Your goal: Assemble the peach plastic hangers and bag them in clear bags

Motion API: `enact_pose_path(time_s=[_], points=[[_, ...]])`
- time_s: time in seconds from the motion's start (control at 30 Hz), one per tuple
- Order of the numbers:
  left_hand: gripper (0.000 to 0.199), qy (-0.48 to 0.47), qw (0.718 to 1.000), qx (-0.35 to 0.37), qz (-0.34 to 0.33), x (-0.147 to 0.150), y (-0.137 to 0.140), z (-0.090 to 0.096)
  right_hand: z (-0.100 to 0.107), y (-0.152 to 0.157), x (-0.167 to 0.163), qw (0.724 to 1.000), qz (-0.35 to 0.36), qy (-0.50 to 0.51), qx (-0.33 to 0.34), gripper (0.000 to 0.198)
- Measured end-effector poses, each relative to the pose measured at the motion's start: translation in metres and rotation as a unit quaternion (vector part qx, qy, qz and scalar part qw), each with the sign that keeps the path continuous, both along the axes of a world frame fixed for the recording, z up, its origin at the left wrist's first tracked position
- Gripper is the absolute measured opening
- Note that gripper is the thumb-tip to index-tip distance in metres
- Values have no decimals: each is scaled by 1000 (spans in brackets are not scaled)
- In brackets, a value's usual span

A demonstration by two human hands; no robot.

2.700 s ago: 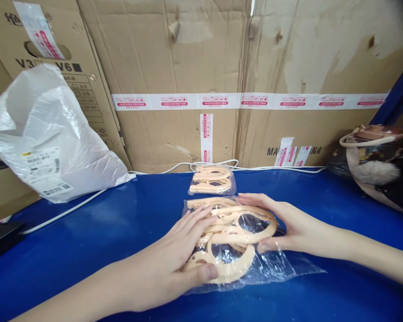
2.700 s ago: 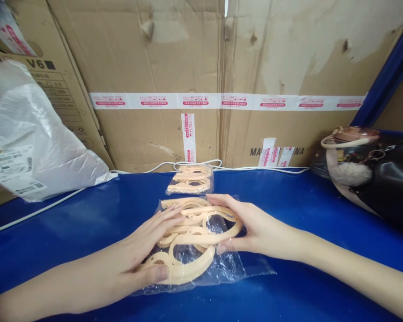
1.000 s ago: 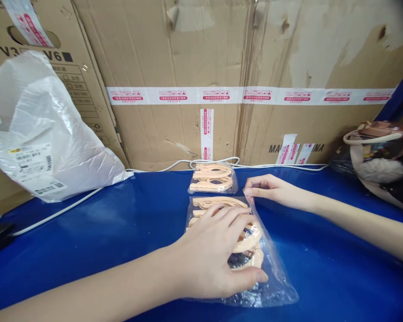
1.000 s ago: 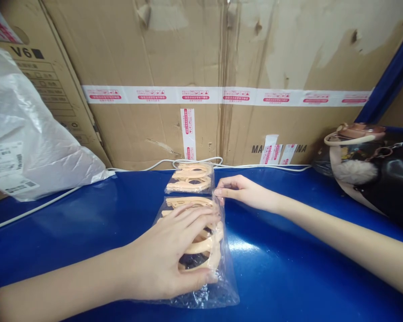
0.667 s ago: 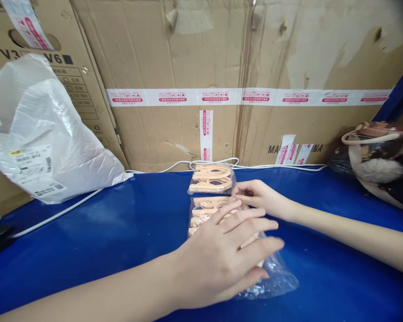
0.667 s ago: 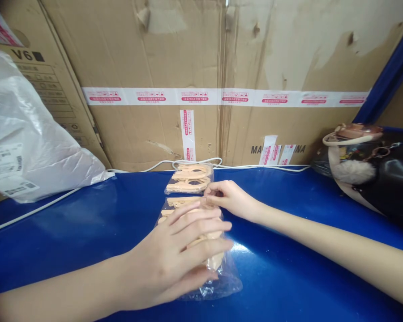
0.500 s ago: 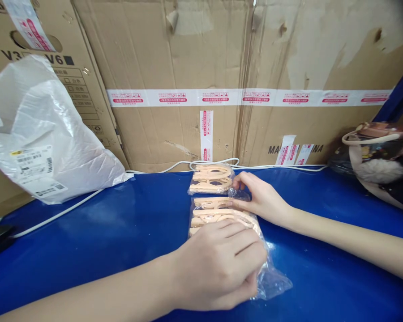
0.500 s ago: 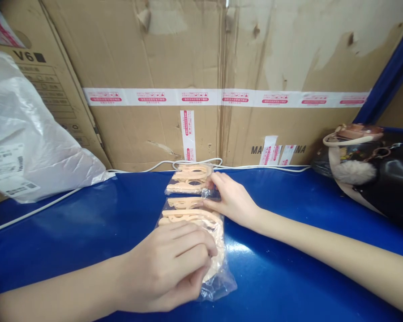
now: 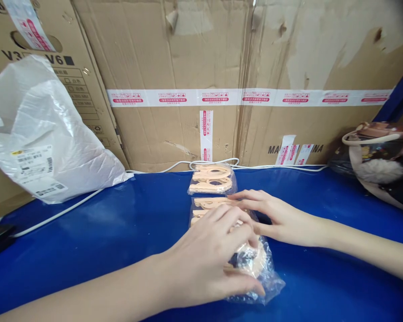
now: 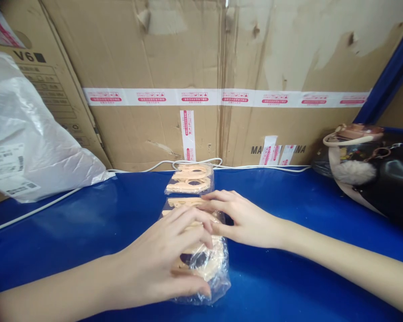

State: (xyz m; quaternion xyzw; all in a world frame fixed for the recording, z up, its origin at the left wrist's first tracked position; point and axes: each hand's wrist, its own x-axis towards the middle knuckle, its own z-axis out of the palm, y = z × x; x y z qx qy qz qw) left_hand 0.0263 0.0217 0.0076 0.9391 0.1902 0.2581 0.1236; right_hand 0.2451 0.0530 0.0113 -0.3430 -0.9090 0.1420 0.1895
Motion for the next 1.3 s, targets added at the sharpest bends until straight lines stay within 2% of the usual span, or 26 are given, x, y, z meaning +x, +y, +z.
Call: enact_pose_path(time_s=[0.1, 0.2, 0.3, 0.37, 0.4, 0.47, 0.57, 0.63, 0.73, 0.8, 0.83, 0.97, 1.07, 1.17, 1.23, 1.3], points=[[80, 36, 994, -82, 61, -2, 1, -2, 0, -5, 5, 999, 16, -4, -37, 43], [96, 82, 989, -100, 77, -3, 1, -4, -4, -8, 9, 997, -12, 42, -56, 39], [91, 96, 989, -82, 79, -2, -1, -4, -8, -11, 13, 986, -137, 94, -24, 33], [89, 87, 990, -75, 87, -1, -2, -5, -10, -14, 14, 974, -211, 81, -10, 31], [89, 80, 990, -74, 91, 0, -3, -6, -11, -15, 14, 972, -226, 67, -17, 32], [88, 65, 991, -71, 95, 0, -4, -8, -13, -18, 11, 972, -219, 54, -63, 33], [87, 42, 992, -64, 98, 0, -5, -10, -16, -20, 0, 954, -202, 127, -180, 40], [86, 30, 993, -58, 101, 0, -7, -10, -15, -22, -11, 919, -205, 210, -261, 43], [87, 0, 993, -49, 107, 0, -10, -9, -12, -29, -25, 838, -221, 337, -367, 49], [85, -35, 993, -40, 102, 0, -12, -8, -8, -35, -31, 790, -216, 404, -407, 50], [82, -52, 993, -34, 98, 1, -12, -7, -6, -37, -33, 777, -202, 426, -416, 49], [82, -87, 991, -16, 101, 2, -13, -11, -2, -45, -39, 775, -145, 441, -429, 46], [94, -86, 991, 1, 106, 2, -14, -15, -3, -48, -40, 775, -132, 440, -434, 54], [109, -96, 992, 26, 83, 0, -9, -11, 0, -46, -38, 763, -131, 458, -437, 59], [111, -131, 988, -12, 79, -4, 1, -4, 10, -40, -31, 754, -145, 469, -436, 58], [101, -199, 965, -118, 127, -9, 17, 4, 25, -27, -22, 758, -163, 484, -407, 53]])
